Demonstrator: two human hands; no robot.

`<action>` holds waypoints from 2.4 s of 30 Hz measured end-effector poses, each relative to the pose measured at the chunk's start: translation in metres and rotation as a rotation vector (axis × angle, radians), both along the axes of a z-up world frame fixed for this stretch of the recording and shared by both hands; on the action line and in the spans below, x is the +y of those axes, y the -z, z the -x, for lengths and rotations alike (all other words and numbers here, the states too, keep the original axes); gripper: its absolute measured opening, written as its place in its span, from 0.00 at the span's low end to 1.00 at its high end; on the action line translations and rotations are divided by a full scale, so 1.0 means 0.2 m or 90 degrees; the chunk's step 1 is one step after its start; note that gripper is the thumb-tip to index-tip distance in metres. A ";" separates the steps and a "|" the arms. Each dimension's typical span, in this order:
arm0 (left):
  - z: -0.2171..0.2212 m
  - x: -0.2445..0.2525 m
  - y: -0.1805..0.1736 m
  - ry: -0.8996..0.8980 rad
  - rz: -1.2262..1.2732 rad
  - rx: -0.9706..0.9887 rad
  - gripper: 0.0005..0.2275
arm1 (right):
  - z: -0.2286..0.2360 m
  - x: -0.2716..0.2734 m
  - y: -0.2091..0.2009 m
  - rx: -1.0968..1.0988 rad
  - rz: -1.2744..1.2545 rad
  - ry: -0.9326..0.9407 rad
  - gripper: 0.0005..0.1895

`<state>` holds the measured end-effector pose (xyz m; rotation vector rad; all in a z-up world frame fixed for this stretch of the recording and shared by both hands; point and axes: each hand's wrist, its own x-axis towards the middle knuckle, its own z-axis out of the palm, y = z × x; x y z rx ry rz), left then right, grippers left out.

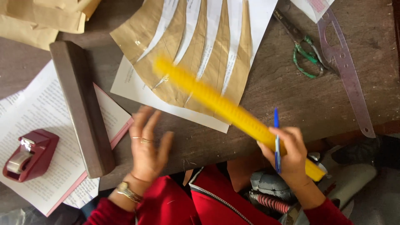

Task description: Cutting out paper patterns for garment construction using scissors and marking them with a pen and ruler.

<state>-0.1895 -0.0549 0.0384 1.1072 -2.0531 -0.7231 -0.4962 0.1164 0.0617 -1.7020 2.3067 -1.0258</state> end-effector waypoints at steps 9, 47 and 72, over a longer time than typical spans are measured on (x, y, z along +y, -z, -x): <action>0.56 0.18 -0.23 0.297 -0.268 0.134 0.21 | -0.49 -0.71 -0.26 -0.472 0.315 0.239 0.19; -0.05 -0.76 0.20 0.426 0.274 -0.139 0.06 | -0.18 -0.26 0.16 0.040 0.069 -0.067 0.18; -0.03 -0.73 0.17 0.376 0.260 -0.155 0.05 | -0.19 -0.26 0.15 0.013 0.066 -0.066 0.16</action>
